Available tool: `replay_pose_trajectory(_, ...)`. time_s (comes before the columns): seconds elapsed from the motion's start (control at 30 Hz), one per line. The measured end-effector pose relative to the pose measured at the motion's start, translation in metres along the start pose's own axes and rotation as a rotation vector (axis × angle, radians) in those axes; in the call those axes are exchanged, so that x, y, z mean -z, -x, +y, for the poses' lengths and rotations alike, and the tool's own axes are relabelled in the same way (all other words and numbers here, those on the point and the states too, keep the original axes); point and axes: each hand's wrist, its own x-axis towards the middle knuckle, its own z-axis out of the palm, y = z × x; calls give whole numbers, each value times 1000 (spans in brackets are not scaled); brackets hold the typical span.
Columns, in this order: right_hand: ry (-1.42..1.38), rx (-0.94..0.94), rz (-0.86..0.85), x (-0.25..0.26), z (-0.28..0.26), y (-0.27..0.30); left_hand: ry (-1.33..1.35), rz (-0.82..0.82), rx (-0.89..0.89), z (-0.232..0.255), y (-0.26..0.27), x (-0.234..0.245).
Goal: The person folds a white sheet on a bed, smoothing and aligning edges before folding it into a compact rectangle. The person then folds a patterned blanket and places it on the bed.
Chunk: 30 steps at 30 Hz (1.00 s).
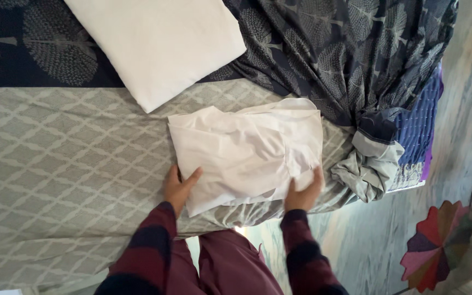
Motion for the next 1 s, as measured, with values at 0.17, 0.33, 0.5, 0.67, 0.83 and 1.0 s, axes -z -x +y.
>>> replay_pose_trajectory(0.17,-164,129,-477,-26,-121,25,273,12,-31,54,19,-16)
replay_pose_trajectory(0.33,-688,-249,-920,-76,-183,63,298,-32,-273,118,73,37)
replay_pose_trajectory(0.5,-1101,-829,-1206,-91,-202,92,-277,124,-387,157,124,103)
replay_pose_trajectory(0.67,-1235,-918,-1113,-72,-158,54,-111,-358,-331,118,118,43)
replay_pose_trajectory(0.83,-655,-657,-1079,-70,-91,0,-588,105,-426,58,72,6)
replay_pose_trajectory(1.0,-808,-411,-1102,-105,8,24,-551,389,-353,33,42,38)
